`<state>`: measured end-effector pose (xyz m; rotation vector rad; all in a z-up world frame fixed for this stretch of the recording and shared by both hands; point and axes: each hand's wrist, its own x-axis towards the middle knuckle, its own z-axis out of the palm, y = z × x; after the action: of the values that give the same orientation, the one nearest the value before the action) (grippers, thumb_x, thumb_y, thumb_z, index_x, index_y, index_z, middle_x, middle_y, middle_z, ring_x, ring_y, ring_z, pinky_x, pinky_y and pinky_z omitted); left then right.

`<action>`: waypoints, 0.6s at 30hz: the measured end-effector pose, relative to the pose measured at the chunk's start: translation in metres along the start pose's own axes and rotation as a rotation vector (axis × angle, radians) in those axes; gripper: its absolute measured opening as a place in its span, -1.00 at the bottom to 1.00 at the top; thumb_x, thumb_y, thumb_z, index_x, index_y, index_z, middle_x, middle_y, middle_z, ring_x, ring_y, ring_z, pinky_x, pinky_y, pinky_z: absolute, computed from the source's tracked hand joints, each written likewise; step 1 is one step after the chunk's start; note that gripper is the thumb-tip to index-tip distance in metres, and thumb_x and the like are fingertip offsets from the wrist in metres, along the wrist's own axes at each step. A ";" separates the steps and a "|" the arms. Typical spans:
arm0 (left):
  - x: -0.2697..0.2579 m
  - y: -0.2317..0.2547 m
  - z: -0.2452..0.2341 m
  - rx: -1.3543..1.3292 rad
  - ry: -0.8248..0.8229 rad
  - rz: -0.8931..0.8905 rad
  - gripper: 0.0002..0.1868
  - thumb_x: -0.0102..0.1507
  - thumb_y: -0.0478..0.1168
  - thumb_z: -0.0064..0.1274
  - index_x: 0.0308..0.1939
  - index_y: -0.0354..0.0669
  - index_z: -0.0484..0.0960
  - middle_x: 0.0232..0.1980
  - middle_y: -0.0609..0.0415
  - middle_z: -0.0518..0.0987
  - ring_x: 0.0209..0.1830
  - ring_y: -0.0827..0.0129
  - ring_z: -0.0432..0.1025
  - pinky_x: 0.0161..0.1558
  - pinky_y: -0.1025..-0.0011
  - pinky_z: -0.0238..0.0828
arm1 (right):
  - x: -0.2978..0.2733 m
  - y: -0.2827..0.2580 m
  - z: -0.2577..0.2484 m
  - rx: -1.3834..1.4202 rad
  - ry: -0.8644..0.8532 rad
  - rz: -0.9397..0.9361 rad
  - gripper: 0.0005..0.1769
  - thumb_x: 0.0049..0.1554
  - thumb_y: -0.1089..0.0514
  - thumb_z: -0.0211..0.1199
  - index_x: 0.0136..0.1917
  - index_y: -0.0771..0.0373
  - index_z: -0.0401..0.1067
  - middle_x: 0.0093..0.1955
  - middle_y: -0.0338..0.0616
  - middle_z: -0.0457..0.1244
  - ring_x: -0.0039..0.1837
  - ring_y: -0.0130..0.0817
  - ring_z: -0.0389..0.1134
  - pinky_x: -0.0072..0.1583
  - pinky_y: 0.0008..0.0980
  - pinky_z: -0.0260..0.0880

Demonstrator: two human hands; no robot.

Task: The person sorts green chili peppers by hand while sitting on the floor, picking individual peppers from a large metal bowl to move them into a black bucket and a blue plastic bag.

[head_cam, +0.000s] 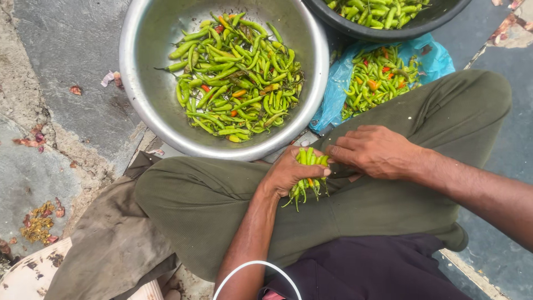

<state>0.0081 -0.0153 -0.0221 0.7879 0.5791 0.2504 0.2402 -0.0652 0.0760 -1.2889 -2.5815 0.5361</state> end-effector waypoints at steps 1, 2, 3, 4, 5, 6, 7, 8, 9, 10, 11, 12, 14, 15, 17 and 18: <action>0.002 0.001 0.000 -0.063 0.014 -0.016 -0.67 0.10 -0.33 0.40 -0.10 -0.35 0.69 -0.25 0.10 0.63 -0.33 0.52 0.50 -0.25 0.53 0.47 | 0.001 -0.001 0.005 -0.002 0.018 -0.025 -0.56 -0.06 -0.01 0.31 0.03 0.26 0.45 -0.24 -0.12 0.30 -0.20 -0.11 0.39 -0.16 -0.10 0.39; 0.001 0.003 -0.001 -0.124 0.035 -0.032 -0.66 0.09 -0.32 0.39 -0.10 -0.35 0.68 -0.25 0.09 0.64 -0.35 0.51 0.51 -0.26 0.53 0.48 | 0.003 -0.005 0.014 0.139 0.012 0.268 -0.66 0.04 -0.03 0.28 -0.04 0.26 0.47 -0.30 -0.08 0.29 -0.26 -0.11 0.39 -0.18 -0.12 0.39; -0.001 0.004 -0.001 -0.186 0.055 -0.048 -0.66 0.09 -0.31 0.39 -0.10 -0.35 0.68 -0.25 0.08 0.65 -0.36 0.50 0.51 -0.27 0.52 0.50 | 0.007 -0.011 0.027 0.280 0.004 0.562 -0.70 0.14 -0.04 0.25 -0.10 0.26 0.49 -0.35 -0.04 0.28 -0.32 -0.12 0.40 -0.19 -0.13 0.39; -0.001 0.005 -0.001 -0.148 0.058 -0.043 -0.65 0.08 -0.31 0.39 -0.10 -0.33 0.67 -0.26 0.08 0.65 -0.37 0.50 0.51 -0.30 0.52 0.49 | 0.010 -0.013 0.038 0.419 -0.004 0.857 -0.66 0.24 -0.05 0.22 -0.17 0.26 0.50 -0.41 0.00 0.26 -0.37 -0.12 0.40 -0.21 -0.14 0.38; -0.001 0.005 0.001 -0.110 0.061 -0.038 -0.64 0.07 -0.31 0.39 -0.10 -0.31 0.65 -0.26 0.08 0.65 -0.38 0.50 0.52 -0.33 0.51 0.48 | 0.016 -0.003 0.045 0.481 0.076 0.951 -0.62 0.27 -0.06 0.21 -0.20 0.28 0.51 -0.41 0.04 0.26 -0.34 -0.03 0.36 -0.20 -0.09 0.33; 0.000 0.004 0.004 -0.077 0.060 -0.038 -0.64 0.06 -0.31 0.39 -0.11 -0.29 0.64 -0.27 0.08 0.65 -0.39 0.50 0.52 -0.36 0.51 0.47 | 0.019 0.009 0.052 0.544 0.155 1.050 -0.57 0.30 -0.07 0.20 -0.23 0.30 0.52 -0.41 0.09 0.25 -0.30 0.06 0.31 -0.20 -0.03 0.28; 0.002 0.003 0.004 -0.101 0.076 -0.027 -0.63 0.07 -0.31 0.40 -0.10 -0.31 0.64 -0.26 0.08 0.64 -0.38 0.50 0.52 -0.33 0.51 0.48 | 0.016 0.023 0.053 0.605 0.236 1.148 -0.51 0.34 -0.08 0.19 -0.26 0.32 0.53 -0.41 0.13 0.25 -0.26 0.16 0.27 -0.20 0.03 0.23; 0.001 0.001 0.006 -0.124 0.090 -0.026 -0.63 0.07 -0.32 0.40 -0.09 -0.33 0.64 -0.25 0.08 0.64 -0.36 0.50 0.52 -0.30 0.51 0.49 | 0.009 0.038 0.051 0.405 0.195 1.035 -0.56 0.33 -0.11 0.20 -0.16 0.28 0.55 -0.36 0.12 0.28 -0.26 0.12 0.32 -0.17 -0.01 0.29; 0.001 -0.001 0.007 -0.148 0.103 -0.025 -0.62 0.08 -0.32 0.41 -0.08 -0.35 0.64 -0.24 0.08 0.63 -0.35 0.50 0.51 -0.27 0.51 0.50 | 0.000 0.052 0.046 0.210 0.150 0.916 -0.59 0.33 -0.14 0.20 -0.07 0.24 0.57 -0.31 0.12 0.31 -0.25 0.09 0.38 -0.13 -0.04 0.37; 0.001 0.000 0.007 -0.156 0.103 -0.029 -0.62 0.07 -0.32 0.41 -0.09 -0.35 0.64 -0.24 0.08 0.64 -0.35 0.49 0.52 -0.27 0.50 0.51 | -0.010 0.065 0.038 0.041 0.138 0.888 -0.63 0.28 -0.13 0.25 -0.02 0.21 0.59 -0.22 0.08 0.36 -0.21 0.10 0.40 -0.13 -0.02 0.38; 0.002 0.000 0.008 -0.164 0.104 -0.033 -0.63 0.07 -0.32 0.41 -0.10 -0.35 0.65 -0.24 0.07 0.65 -0.35 0.49 0.53 -0.27 0.49 0.52 | -0.018 0.072 0.031 -0.127 0.125 0.856 -0.65 0.23 -0.13 0.31 0.03 0.18 0.62 -0.13 0.04 0.41 -0.17 0.11 0.42 -0.12 0.01 0.40; 0.003 0.004 0.006 -0.167 0.108 -0.027 -0.63 0.06 -0.32 0.40 -0.10 -0.34 0.65 -0.24 0.07 0.65 -0.35 0.48 0.53 -0.27 0.49 0.53 | -0.021 0.079 0.023 -0.268 0.176 0.726 -0.59 0.09 -0.12 0.31 0.06 0.17 0.61 -0.09 0.00 0.42 -0.12 0.07 0.44 -0.09 0.00 0.41; 0.005 0.008 0.005 -0.165 0.076 -0.004 -0.64 0.07 -0.31 0.41 -0.10 -0.35 0.67 -0.22 0.09 0.66 -0.32 0.50 0.52 -0.26 0.50 0.50 | -0.021 0.084 0.006 -0.540 0.265 0.454 -0.39 -0.17 -0.12 0.31 0.12 0.17 0.58 -0.02 -0.06 0.44 -0.03 -0.01 0.48 -0.03 -0.01 0.42; 0.005 0.008 0.005 -0.168 0.062 0.007 -0.65 0.08 -0.30 0.41 -0.10 -0.35 0.69 -0.21 0.10 0.66 -0.30 0.52 0.52 -0.25 0.51 0.49 | -0.017 0.082 0.001 -0.424 0.227 0.525 -0.40 -0.10 -0.09 0.34 0.18 0.19 0.56 0.00 -0.01 0.43 -0.01 0.03 0.46 -0.01 0.00 0.42; 0.006 0.005 0.009 -0.126 0.056 0.018 -0.67 0.10 -0.30 0.41 -0.11 -0.36 0.71 -0.22 0.08 0.66 -0.31 0.50 0.51 -0.24 0.50 0.49 | 0.007 0.074 -0.002 -0.182 0.141 0.647 -0.40 0.06 -0.05 0.42 0.31 0.24 0.52 0.04 0.09 0.40 0.03 0.11 0.42 0.03 0.01 0.41; 0.005 0.003 0.009 -0.101 0.053 0.018 -0.68 0.10 -0.30 0.41 -0.12 -0.37 0.72 -0.23 0.07 0.66 -0.31 0.50 0.50 -0.23 0.50 0.49 | 0.026 0.071 0.002 -0.070 0.118 0.648 -0.49 0.11 -0.05 0.39 0.26 0.22 0.54 0.06 0.05 0.41 0.04 0.09 0.43 0.05 0.00 0.42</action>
<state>0.0171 -0.0168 -0.0167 0.6910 0.6050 0.3156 0.2757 -0.0060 0.0463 -2.1162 -2.0646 0.4477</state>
